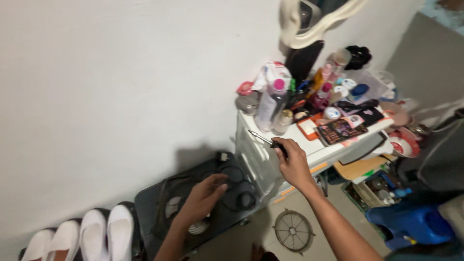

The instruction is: The person uses a screwdriver to remove screws from the front grille of a table fan, then removes the grille and fan blades. They continue to unscrew and remove the rear grille, leaving the fan motor exposed.

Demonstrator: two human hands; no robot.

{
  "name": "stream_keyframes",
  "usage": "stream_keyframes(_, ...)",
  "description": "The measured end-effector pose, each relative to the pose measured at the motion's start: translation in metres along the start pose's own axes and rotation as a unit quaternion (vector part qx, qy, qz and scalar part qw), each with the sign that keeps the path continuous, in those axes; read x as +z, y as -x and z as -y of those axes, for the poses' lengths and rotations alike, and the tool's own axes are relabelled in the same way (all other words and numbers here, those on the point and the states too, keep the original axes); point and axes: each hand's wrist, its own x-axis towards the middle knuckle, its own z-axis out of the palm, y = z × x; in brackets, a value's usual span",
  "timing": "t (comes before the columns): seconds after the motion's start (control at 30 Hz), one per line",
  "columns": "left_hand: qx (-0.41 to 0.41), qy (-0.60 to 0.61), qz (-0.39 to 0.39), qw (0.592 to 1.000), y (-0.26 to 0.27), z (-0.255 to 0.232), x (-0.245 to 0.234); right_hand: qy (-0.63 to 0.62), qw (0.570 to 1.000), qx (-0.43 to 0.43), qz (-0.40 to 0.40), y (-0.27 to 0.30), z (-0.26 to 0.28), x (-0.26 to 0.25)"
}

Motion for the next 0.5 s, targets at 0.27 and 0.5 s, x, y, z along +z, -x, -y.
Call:
stream_keyframes(0.27, 0.088, 0.013, -0.03, 0.996, 0.021, 0.005, -0.052, -0.017, 0.995, 0.062, 0.078, 0.008, 0.061, 0.043)
stream_keyframes(0.5, 0.075, 0.051, -0.064, 0.994, 0.015, 0.014, -0.092, -0.062, 0.979, 0.0, 0.196, 0.032, 0.097, 0.092)
